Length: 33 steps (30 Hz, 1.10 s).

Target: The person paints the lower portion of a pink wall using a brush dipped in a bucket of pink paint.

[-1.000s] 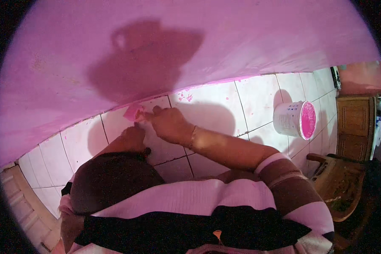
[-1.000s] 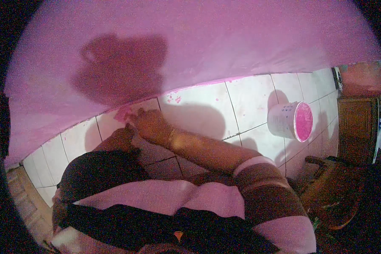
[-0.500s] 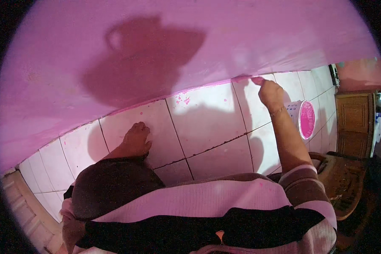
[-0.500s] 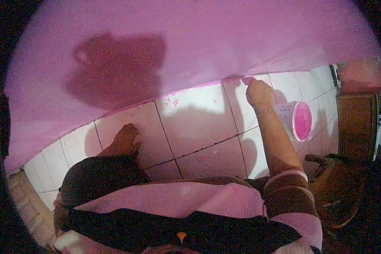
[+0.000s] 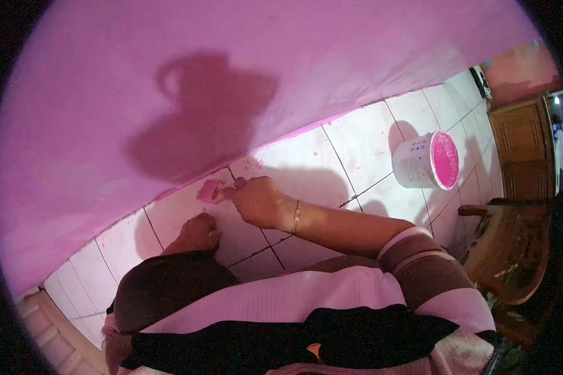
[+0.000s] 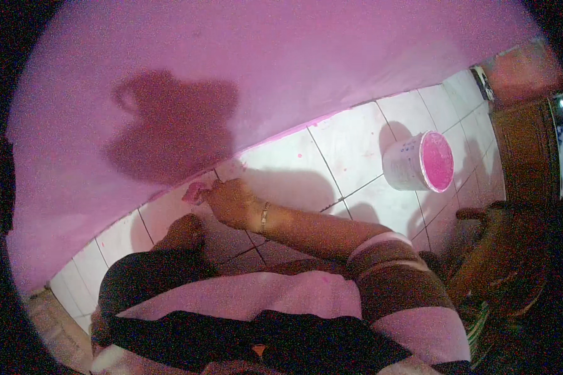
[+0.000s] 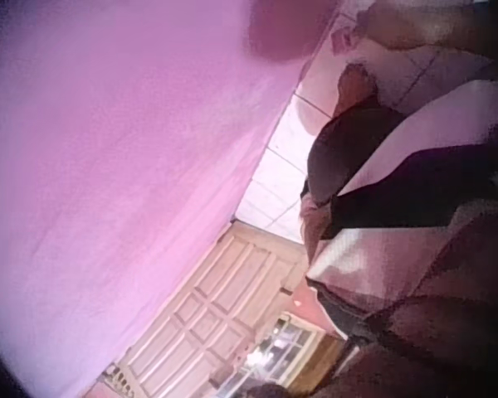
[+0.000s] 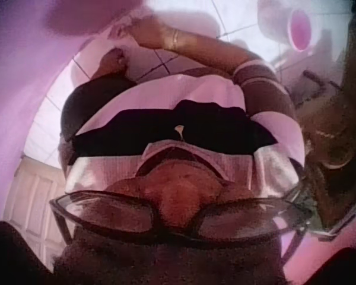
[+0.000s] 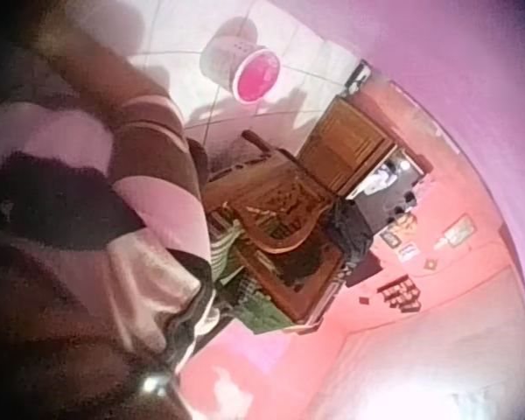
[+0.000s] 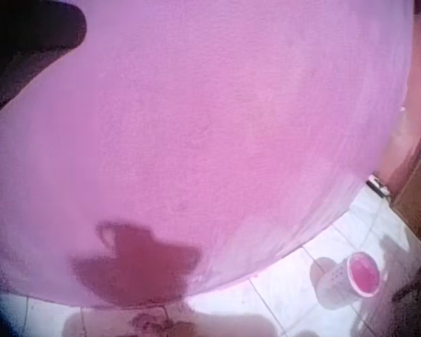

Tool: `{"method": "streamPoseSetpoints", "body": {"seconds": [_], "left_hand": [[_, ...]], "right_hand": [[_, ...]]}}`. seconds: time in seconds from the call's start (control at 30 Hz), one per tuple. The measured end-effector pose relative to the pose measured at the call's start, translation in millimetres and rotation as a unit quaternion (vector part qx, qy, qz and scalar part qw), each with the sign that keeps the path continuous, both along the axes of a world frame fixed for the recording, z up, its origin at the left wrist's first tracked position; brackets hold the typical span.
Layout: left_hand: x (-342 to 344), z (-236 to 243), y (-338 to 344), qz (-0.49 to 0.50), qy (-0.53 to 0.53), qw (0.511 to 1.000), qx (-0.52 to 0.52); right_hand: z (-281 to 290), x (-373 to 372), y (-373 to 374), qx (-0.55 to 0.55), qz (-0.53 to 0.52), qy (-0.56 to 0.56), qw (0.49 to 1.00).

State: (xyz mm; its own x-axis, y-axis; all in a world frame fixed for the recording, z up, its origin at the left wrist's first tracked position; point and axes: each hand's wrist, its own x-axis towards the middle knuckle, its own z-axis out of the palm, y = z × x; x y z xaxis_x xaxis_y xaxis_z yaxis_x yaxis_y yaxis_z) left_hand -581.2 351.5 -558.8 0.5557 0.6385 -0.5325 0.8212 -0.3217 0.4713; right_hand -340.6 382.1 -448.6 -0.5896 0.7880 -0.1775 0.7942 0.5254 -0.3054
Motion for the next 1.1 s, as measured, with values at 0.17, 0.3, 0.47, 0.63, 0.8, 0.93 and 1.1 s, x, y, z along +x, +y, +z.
{"method": "streamPoseSetpoints", "body": {"seconds": [0.17, 0.3, 0.47, 0.63, 0.8, 0.93, 1.1], "left_hand": [[5, 9, -2, -0.046, 0.055, 0.996, -0.053], [-10, -10, -4, -0.028, 0.082, 0.995, -0.056], [-45, -41, -3, -0.01, -0.061, 0.994, -0.094], [-31, -11, 6, -0.007, 0.021, 0.996, -0.091], [-18, 14, 13, 0.007, 0.047, 0.995, -0.09], [-16, 33, 16, 0.04, 0.057, 0.994, -0.086], [-18, 70, 20, 0.106, 0.059, 0.99, -0.071]], "right_hand": [[31, 85, 6, -0.068, -0.076, -0.023, 0.995], [119, 166, -14, -0.101, -0.164, -0.028, 0.981], [200, 253, -59, -0.087, -0.331, 0.032, 0.939], [232, 335, -128, 0.095, -0.516, 0.066, 0.849], [148, 404, -169, 0.182, -0.622, -0.103, 0.755], [105, 404, -179, 0.065, -0.618, -0.167, 0.765], [124, 396, -168, 0.041, -0.619, -0.088, 0.779]]}}
